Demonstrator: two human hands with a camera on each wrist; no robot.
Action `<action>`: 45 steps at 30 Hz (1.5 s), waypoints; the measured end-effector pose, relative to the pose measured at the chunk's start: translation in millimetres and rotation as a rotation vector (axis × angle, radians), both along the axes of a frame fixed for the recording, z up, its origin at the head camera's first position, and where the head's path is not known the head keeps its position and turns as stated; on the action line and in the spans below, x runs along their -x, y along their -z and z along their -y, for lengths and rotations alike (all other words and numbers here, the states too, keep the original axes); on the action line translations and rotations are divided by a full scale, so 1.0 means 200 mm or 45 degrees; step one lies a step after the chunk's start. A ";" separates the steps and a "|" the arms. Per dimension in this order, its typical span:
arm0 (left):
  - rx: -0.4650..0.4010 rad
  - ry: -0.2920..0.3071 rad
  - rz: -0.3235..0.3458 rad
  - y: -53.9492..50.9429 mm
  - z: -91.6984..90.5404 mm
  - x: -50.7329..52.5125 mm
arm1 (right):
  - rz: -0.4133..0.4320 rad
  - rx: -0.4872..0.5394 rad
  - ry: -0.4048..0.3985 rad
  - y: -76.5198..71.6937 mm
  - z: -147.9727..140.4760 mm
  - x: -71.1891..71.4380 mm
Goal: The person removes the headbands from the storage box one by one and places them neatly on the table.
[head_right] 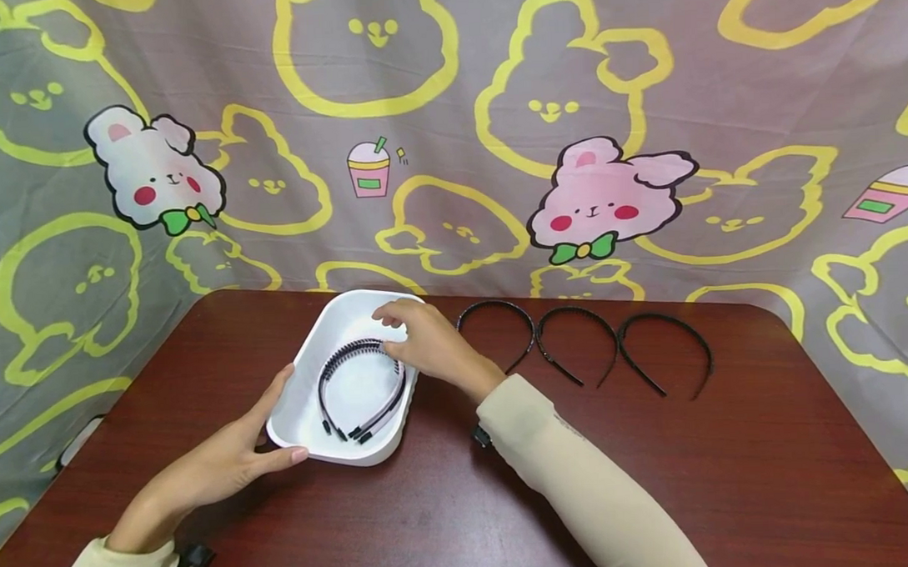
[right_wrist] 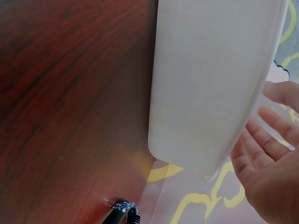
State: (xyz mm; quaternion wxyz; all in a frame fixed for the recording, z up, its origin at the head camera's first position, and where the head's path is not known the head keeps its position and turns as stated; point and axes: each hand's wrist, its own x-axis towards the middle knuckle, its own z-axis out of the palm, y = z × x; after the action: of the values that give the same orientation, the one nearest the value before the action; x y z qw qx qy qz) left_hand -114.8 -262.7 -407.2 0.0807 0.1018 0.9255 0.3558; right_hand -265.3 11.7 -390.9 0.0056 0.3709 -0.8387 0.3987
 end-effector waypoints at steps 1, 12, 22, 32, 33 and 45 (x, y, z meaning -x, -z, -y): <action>0.000 -0.003 0.000 0.00 0.00 0.00 | -0.001 -0.004 -0.011 0.00 0.01 0.01; -0.004 0.005 -0.013 0.00 0.00 0.00 | 0.002 -0.048 -0.096 0.04 0.07 0.07; 0.002 0.003 0.001 0.01 0.00 0.01 | -0.004 -0.091 -0.075 0.06 0.10 0.11; -0.003 0.004 0.021 0.00 0.00 0.01 | -0.013 -0.178 -0.050 0.06 0.13 0.14; -0.001 0.002 0.025 0.00 0.00 0.01 | -0.030 -0.194 -0.055 0.06 0.14 0.14; -0.015 0.005 0.022 0.01 0.00 0.01 | -0.131 -0.336 -0.005 0.09 0.15 0.15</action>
State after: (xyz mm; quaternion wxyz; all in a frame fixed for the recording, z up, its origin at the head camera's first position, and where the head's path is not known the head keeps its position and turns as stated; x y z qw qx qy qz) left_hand -116.6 -262.9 -408.5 0.0887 0.1010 0.9224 0.3620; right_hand -294.3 -19.2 -408.0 -0.0011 0.3899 -0.8818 0.2655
